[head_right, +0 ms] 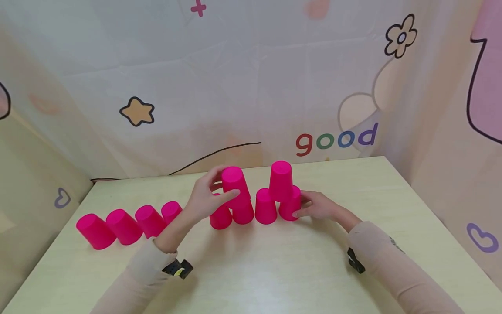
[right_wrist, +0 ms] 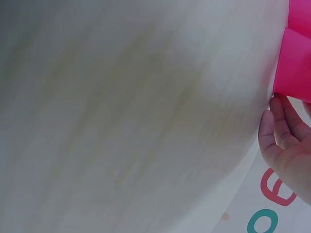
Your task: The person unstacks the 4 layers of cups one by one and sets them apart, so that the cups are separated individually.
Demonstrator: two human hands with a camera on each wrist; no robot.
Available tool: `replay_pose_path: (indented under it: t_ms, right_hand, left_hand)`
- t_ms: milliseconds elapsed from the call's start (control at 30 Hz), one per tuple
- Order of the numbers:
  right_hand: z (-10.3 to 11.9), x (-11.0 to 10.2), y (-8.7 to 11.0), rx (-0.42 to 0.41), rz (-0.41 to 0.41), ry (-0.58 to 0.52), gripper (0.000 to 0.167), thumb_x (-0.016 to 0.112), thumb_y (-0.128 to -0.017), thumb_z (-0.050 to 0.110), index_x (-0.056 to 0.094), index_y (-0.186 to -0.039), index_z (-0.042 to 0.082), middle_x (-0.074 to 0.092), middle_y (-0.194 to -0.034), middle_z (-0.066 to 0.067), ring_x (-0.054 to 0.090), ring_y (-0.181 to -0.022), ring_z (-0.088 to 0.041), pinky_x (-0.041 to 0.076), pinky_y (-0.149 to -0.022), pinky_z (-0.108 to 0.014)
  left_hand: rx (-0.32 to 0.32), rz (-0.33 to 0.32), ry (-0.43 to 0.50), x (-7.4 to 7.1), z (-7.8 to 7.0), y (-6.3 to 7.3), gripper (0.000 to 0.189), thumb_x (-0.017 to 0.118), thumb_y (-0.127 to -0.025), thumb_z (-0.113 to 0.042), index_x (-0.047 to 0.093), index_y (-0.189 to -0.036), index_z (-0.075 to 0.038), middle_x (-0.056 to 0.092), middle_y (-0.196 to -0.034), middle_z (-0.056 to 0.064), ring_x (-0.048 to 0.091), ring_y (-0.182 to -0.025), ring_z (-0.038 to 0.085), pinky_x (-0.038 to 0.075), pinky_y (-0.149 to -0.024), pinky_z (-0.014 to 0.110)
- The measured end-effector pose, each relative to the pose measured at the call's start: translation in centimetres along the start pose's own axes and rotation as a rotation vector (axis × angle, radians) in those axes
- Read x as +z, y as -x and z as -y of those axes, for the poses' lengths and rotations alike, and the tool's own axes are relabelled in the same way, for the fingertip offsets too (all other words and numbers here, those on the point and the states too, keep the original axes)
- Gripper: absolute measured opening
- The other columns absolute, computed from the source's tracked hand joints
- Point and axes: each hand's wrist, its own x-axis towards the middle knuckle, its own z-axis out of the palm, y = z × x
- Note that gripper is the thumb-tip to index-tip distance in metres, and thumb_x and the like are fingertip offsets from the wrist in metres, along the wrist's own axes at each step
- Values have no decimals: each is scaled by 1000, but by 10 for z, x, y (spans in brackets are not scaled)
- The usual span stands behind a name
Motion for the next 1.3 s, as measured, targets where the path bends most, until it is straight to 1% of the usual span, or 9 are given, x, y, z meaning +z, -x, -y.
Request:
replay_pose_path:
  t_ms: [267, 500, 567, 667, 800, 1000, 1067, 1167, 1300]
  right_hand:
    - [1, 0, 0, 4, 1, 5, 62, 71, -78, 26, 44, -129, 3, 54, -119, -14, 50, -108, -33, 37, -92, -55]
    - [0, -1, 0, -6, 0, 11, 60, 71, -78, 25, 45, -128, 3, 56, -117, -14, 51, -107, -32, 37, -92, -54]
    - [0, -1, -1, -4, 1, 11, 60, 71, -78, 25, 45, -128, 3, 56, -117, -14, 51, -107, -32, 37, -92, -54]
    - [-1, -1, -1, 5, 3, 8, 61, 71, -78, 25, 45, -128, 3, 56, -117, -14, 50, -107, -32, 37, -92, -55]
    - [-1, -1, -1, 10, 0, 3, 61, 71, -78, 26, 46, -128, 3, 56, -117, -14, 50, -107, -31, 38, -92, -54]
    - [-2, -2, -1, 10, -4, 1, 61, 72, -77, 27, 46, -128, 4, 56, -117, -13, 51, -106, -30, 39, -91, -53]
    - [-3, -2, -2, 14, -2, -4, 62, 73, -77, 27, 46, -128, 4, 56, -117, -12, 51, -106, -30, 39, -91, -53]
    - [-5, -2, -1, 23, 1, -13, 64, 73, -76, 28, 46, -128, 4, 55, -117, -12, 51, -106, -30, 39, -91, -53]
    - [-7, -1, -3, 3, 3, -17, 62, 74, -75, 27, 47, -126, 4, 56, -115, -11, 51, -105, -29, 40, -91, -51]
  left_hand:
    - [33, 18, -15, -20, -2, 17, 56, 75, -74, -12, 49, -124, -11, 57, -110, 2, 54, -101, 18, 48, -85, 35]
    - [106, 17, -64, -38, 3, 33, 58, 76, -73, -11, 49, -124, -11, 58, -111, 0, 55, -101, 16, 47, -86, 37]
    - [113, 23, -78, -43, 4, 38, 58, 76, -72, -11, 49, -123, -13, 58, -110, -2, 55, -101, 15, 47, -86, 37]
    - [99, 31, -97, -49, 4, 44, 58, 77, -72, -12, 49, -123, -14, 57, -110, -3, 54, -101, 13, 47, -86, 37]
    - [64, 38, -108, -57, 5, 53, 57, 77, -72, -12, 50, -123, -14, 57, -110, -2, 54, -101, 15, 47, -86, 37]
    - [-25, 17, -136, -72, 11, 68, 57, 77, -72, -17, 50, -122, -15, 58, -109, -1, 56, -99, 19, 49, -82, 38]
    - [-55, 10, -159, -79, 13, 74, 57, 78, -72, -18, 50, -121, -16, 59, -106, -2, 58, -97, 19, 50, -78, 36]
    - [-81, 9, -187, -89, 17, 83, 53, 78, -71, -20, 52, -117, -17, 61, -101, -3, 60, -90, 17, 52, -74, 33]
    - [-105, 3, -225, -102, 24, 94, 50, 78, -71, -20, 53, -114, -16, 61, -97, -3, 62, -83, 15, 52, -72, 31]
